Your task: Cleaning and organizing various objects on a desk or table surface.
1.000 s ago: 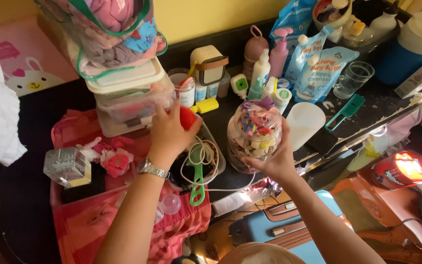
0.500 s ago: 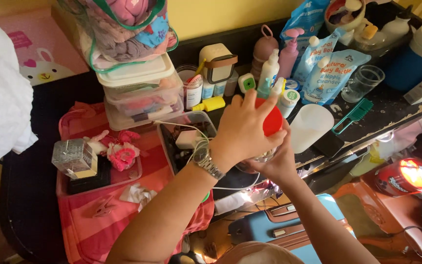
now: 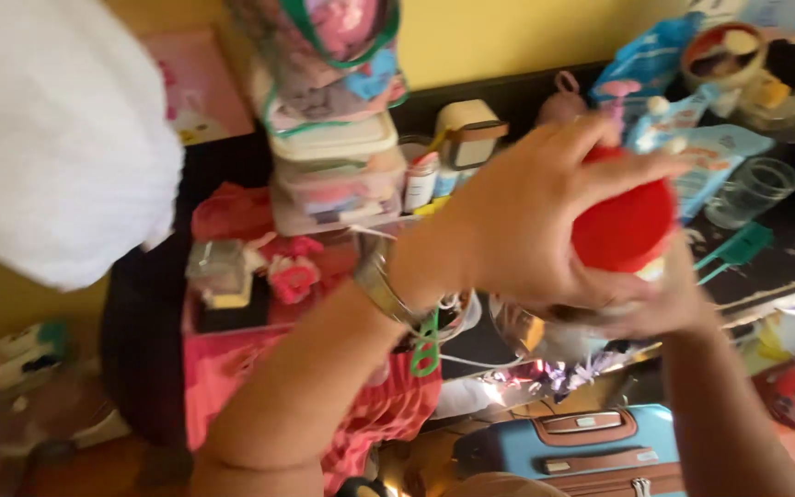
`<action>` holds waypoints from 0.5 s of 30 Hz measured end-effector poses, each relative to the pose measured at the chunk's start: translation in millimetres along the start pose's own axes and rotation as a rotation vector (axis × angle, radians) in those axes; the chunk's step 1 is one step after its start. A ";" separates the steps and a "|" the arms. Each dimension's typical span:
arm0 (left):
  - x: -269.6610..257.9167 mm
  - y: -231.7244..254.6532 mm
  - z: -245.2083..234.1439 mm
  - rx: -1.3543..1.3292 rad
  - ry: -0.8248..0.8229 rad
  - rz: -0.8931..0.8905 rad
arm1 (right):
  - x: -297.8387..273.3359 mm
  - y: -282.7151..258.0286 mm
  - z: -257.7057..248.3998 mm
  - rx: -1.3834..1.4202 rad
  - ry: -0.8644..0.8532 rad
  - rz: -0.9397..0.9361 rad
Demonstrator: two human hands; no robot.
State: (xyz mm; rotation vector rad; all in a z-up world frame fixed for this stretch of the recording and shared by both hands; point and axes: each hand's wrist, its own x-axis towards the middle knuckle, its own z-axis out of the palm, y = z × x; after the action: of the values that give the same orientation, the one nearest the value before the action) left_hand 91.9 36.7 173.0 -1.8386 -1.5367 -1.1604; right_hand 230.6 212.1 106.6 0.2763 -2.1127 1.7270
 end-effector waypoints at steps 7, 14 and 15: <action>-4.5 -19.9 -82.8 -0.299 -0.295 -0.061 | 123.7 176.1 2.8 0.927 0.024 -0.196; -41.8 5.1 -176.3 0.329 -0.068 -0.127 | 60.1 90.0 66.8 0.785 -0.142 0.238; -47.3 11.0 -185.2 0.551 -0.050 -0.182 | 54.7 92.7 73.6 0.664 -0.113 0.337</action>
State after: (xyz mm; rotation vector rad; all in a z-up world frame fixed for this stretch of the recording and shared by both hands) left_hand 45.8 -139.1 233.1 -1.3897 -1.8528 -0.6662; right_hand 131.7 166.1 35.2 0.2065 -1.6536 2.6420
